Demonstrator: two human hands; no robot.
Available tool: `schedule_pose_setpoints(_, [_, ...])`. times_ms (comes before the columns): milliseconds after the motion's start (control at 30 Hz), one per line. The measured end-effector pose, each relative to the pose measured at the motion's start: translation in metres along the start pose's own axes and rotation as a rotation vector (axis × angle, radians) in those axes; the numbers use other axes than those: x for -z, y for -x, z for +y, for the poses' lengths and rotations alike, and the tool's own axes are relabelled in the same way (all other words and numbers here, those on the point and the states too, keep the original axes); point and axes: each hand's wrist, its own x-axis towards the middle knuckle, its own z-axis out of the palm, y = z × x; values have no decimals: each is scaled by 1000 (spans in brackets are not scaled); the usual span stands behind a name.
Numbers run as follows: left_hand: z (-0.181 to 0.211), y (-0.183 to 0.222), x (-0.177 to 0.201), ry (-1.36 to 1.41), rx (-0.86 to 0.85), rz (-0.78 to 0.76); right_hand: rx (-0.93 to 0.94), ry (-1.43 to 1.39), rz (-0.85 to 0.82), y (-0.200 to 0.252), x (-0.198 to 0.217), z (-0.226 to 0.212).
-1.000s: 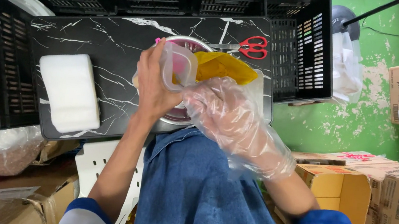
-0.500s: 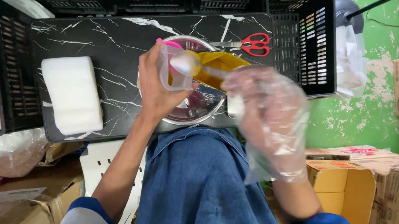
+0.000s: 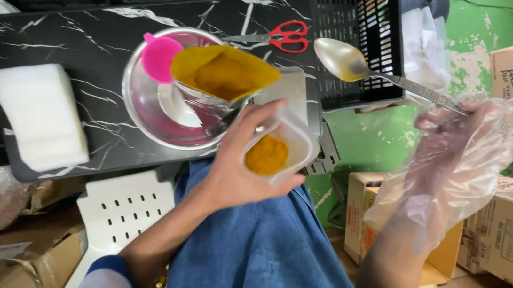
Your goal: The person uses a spoon to transfer yellow powder from a yellow pouch into a small clear plastic bag held over a metal bowl and then seals the bag.
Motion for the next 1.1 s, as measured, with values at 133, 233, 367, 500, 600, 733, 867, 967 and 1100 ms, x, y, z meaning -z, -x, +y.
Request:
schedule_pose_setpoints(133, [-80, -18, -61, -24, 54, -10, -95, -96, 67, -19, 13, 3])
schedule_pose_setpoints(233, [-136, -25, -87, 2, 39, 71, -66, -84, -68, -32, 36, 36])
schedule_pose_setpoints(367, [-183, -26, -95, -142, 100, 124, 64, -5, -175, -41, 50, 62])
schedule_pose_setpoints(500, [-175, -28, -80, -176, 96, -15, 64, -4, -158, -43, 44, 56])
schedule_pose_setpoints(600, [-170, -21, -70, -167, 19, -55, 68, -22, -195, -60, 54, 77])
schedule_pose_setpoints(733, [-167, -16, -62, -156, 25, -73, 51, -39, -202, -56, 45, 65])
schedule_pose_setpoints(867, [-166, -14, -56, -183, 6, -93, 47, -70, -230, -64, 50, 79])
schedule_pose_setpoints(967, [-167, -14, -55, -223, 37, -109, 32, -108, -226, -64, 50, 80])
schedule_pose_setpoints(1100, [-171, -14, -52, -250, 61, -126, 45, -81, -236, -64, 47, 81])
